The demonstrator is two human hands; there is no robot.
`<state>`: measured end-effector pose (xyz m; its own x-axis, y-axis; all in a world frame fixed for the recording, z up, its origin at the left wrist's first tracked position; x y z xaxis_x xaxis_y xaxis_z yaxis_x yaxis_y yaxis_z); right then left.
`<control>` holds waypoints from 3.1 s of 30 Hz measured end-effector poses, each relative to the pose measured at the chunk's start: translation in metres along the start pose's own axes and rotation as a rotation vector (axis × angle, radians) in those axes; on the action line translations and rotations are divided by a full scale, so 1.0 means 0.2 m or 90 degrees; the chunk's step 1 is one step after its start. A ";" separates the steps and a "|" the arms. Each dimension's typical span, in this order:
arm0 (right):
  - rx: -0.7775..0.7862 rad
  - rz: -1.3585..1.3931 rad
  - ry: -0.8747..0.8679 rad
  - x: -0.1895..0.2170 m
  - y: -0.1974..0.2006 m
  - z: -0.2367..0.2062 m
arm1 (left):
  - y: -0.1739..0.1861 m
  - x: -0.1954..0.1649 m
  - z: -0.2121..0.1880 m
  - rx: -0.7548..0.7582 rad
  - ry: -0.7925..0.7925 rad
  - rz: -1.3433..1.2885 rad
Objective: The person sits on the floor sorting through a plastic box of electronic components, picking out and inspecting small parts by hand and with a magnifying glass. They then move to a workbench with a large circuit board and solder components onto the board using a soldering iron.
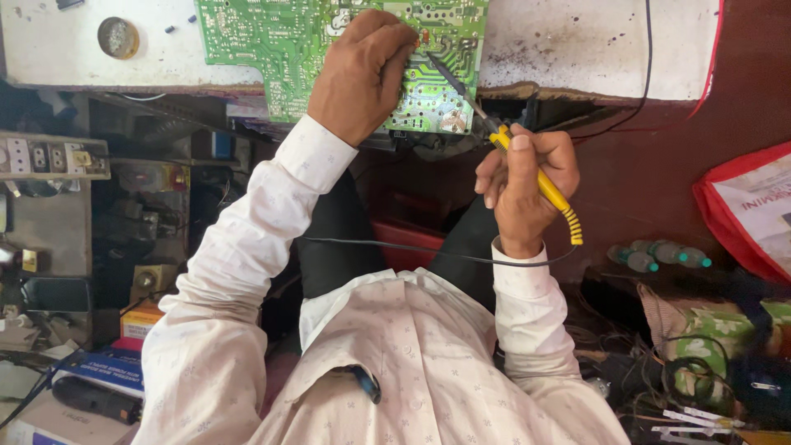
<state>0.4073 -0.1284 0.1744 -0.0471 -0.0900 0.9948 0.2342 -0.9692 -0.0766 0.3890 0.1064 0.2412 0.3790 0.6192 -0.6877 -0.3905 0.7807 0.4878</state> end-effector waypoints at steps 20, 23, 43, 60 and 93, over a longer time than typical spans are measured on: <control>0.045 -0.033 0.050 0.04 -0.04 0.02 | -0.02 -0.02 0.01 0.046 0.017 0.042; 0.047 -0.053 0.055 0.05 -0.04 0.00 | -0.03 -0.02 0.01 0.055 0.012 0.057; 0.007 -0.044 0.084 0.08 -0.02 -0.05 | -0.07 -0.01 0.02 0.083 0.027 0.103; -0.103 -0.022 0.051 0.11 0.26 -0.03 | -0.04 -0.02 0.04 0.074 0.015 0.032; -0.063 -0.237 0.084 0.03 0.36 0.23 | -0.01 -0.04 0.01 0.059 0.015 0.048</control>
<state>0.4682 -0.1889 0.1770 -0.2362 0.2492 0.9392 0.0841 -0.9577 0.2753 0.3898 0.0999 0.2462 0.3318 0.6752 -0.6588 -0.3378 0.7371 0.5854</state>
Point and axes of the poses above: each hand's wrist, its own z-axis towards the middle knuckle, its own y-axis out of the back of the hand, x = y × z, the point moved 7 cm from there along z, towards the middle knuckle, and after that the axes turned 12 degrees about -z, right-handed, at the moved point
